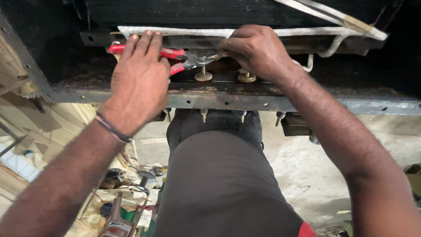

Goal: The person works on a transformer assembly inside a metal tank, bending and positioning white-insulated wire leads and hooking their ends onto terminal studs. They use red-handled pliers to grip, twist and secure the lead ends onto the studs, working along the row of terminals and pressing the leads into place by hand.

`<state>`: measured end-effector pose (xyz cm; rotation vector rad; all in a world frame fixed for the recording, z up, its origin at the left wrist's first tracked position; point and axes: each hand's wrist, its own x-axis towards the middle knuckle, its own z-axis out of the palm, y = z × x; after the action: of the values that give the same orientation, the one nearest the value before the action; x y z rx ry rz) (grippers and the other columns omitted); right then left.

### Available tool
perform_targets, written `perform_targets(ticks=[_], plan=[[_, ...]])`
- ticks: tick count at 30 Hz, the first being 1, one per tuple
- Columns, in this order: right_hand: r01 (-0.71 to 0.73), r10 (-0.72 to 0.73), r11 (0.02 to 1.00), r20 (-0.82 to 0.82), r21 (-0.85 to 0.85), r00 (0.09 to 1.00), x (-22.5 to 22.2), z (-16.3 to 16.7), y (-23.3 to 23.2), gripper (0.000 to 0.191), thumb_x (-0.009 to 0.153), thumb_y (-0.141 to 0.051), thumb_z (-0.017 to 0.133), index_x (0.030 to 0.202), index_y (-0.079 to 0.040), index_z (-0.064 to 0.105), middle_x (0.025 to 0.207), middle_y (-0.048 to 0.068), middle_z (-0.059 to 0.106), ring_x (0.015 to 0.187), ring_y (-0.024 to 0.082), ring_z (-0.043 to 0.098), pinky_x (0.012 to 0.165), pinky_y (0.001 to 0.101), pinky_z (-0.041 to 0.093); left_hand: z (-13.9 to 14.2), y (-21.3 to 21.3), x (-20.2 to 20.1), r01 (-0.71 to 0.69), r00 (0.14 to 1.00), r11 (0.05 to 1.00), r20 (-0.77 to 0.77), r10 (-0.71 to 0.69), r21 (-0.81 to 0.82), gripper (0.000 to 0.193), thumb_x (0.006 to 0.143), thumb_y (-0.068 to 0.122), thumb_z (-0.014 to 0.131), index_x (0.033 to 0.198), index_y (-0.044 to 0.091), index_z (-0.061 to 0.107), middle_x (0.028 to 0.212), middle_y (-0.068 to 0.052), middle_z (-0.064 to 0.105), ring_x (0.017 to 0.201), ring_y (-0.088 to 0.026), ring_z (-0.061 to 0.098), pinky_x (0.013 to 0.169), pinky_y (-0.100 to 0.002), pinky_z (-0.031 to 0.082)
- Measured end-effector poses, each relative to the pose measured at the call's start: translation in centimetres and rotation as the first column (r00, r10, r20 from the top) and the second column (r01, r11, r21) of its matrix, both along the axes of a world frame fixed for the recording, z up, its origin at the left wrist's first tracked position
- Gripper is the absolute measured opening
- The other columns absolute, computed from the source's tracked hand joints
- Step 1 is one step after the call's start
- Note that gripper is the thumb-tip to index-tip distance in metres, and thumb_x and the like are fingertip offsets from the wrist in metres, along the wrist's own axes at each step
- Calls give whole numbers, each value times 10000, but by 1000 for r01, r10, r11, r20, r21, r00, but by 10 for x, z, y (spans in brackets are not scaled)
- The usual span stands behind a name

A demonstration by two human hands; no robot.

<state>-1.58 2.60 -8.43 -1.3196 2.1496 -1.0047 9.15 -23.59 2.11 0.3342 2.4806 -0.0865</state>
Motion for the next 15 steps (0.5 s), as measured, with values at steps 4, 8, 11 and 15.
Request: perform_targets(ticks=[4, 8, 11, 15], plan=[[24, -24, 1000, -11, -7, 1000, 2, -1, 3, 248, 887, -81, 819, 1131, -77, 778, 1013, 98, 754, 952, 283, 726, 801, 411, 592, 6, 3, -3, 2, 996, 1000, 91, -2, -5, 329, 784, 244, 750, 1053, 58, 785, 1533, -255, 487, 1453, -358, 407, 1211, -518, 231], [45, -45, 999, 6, -11, 999, 4, -3, 6, 234, 903, -85, 817, 1134, -78, 779, 1007, 105, 748, 946, 284, 724, 798, 411, 594, 5, 7, 1, 14, 999, 1000, -32, -13, 9, 372, 746, 270, 756, 1079, 109, 798, 1510, -240, 524, 1437, -372, 435, 1202, -545, 243], [31, -31, 1000, -8, 0, 999, 5, -3, 7, 211, 913, -94, 817, 1120, -77, 780, 984, 102, 746, 939, 291, 721, 794, 426, 585, 3, 4, 3, -3, 1000, 999, -24, 4, 42, 413, 668, 235, 752, 1072, 177, 815, 1404, -220, 574, 1341, -374, 485, 1160, -545, 278], [23, -23, 1000, 25, -2, 999, 7, -3, 11, 216, 903, -69, 800, 1119, -75, 788, 972, 102, 746, 944, 308, 715, 802, 439, 576, -2, -3, 2, -2, 1000, 998, -20, 3, 67, 335, 724, 209, 742, 1047, 208, 832, 1195, -179, 615, 1208, -364, 531, 1081, -515, 357]])
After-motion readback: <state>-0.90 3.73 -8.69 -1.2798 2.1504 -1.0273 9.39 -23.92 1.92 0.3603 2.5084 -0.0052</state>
